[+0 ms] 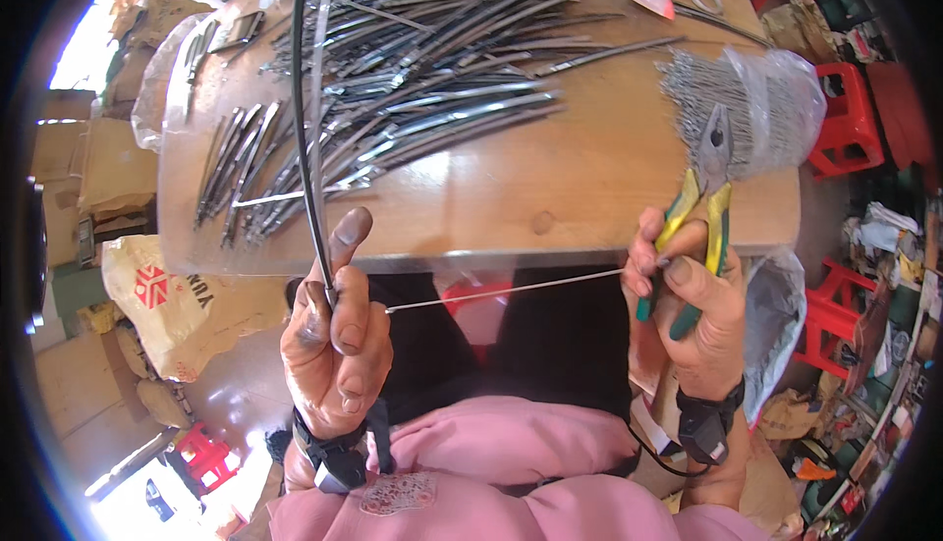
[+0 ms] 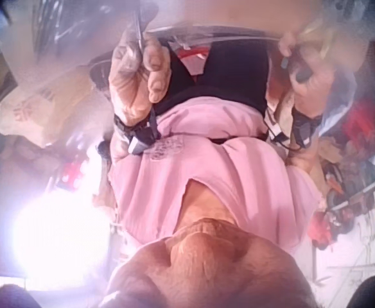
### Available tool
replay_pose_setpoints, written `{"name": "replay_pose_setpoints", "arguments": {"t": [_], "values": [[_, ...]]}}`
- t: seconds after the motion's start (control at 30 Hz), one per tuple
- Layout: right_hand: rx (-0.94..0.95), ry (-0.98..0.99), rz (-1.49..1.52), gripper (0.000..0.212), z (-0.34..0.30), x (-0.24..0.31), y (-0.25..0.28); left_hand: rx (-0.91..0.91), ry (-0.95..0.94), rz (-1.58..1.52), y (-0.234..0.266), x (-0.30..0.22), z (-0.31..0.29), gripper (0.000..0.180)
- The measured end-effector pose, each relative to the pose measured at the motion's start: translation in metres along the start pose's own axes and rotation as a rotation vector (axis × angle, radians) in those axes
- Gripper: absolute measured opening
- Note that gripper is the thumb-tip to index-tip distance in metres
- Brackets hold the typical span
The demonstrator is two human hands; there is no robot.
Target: The person uses pliers to bend the ends of thin metal rods. They pick up individual rods from a pile on a wooden table, use the pliers to shape the tip of each rod into a small hook, and then place the finished rod aside.
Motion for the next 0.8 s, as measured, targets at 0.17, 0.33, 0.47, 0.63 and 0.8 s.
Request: {"name": "replay_pose_setpoints", "arguments": {"t": [0.17, 0.33, 0.47, 0.63, 0.8], "values": [[-0.016, 0.075, -0.124, 0.021, -0.017, 0.016, 0.024, 0.084, 0.204, -0.099, 0.005, 0.03, 0.0, 0.052], [-0.002, 0.259, -0.504, 0.021, -0.023, 0.05, 0.032, 0.055, 0.316, 0.006, -0.001, 0.061, 0.009, 0.016], [0.115, 0.342, -0.882, 0.02, -0.025, 0.067, 0.028, -0.047, 0.239, 0.482, 0.012, 0.066, 0.004, 0.013], [0.224, 0.376, -1.151, 0.014, -0.021, 0.062, 0.012, -0.066, 0.274, 0.822, 0.007, 0.065, -0.003, 0.014], [0.503, 0.537, -1.573, 0.023, -0.005, 0.04, -0.02, -0.039, 0.493, 0.809, 0.014, 0.066, -0.004, 0.012]]}}
Point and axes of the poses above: each hand's wrist, its own z-axis towards the middle knuckle, its own y-axis out of the back of the hand, x = y × z, the point moved 3 cm from there along z, towards the middle knuckle, and after that the axes turned 5 degrees about x, right-handed, at the moved point
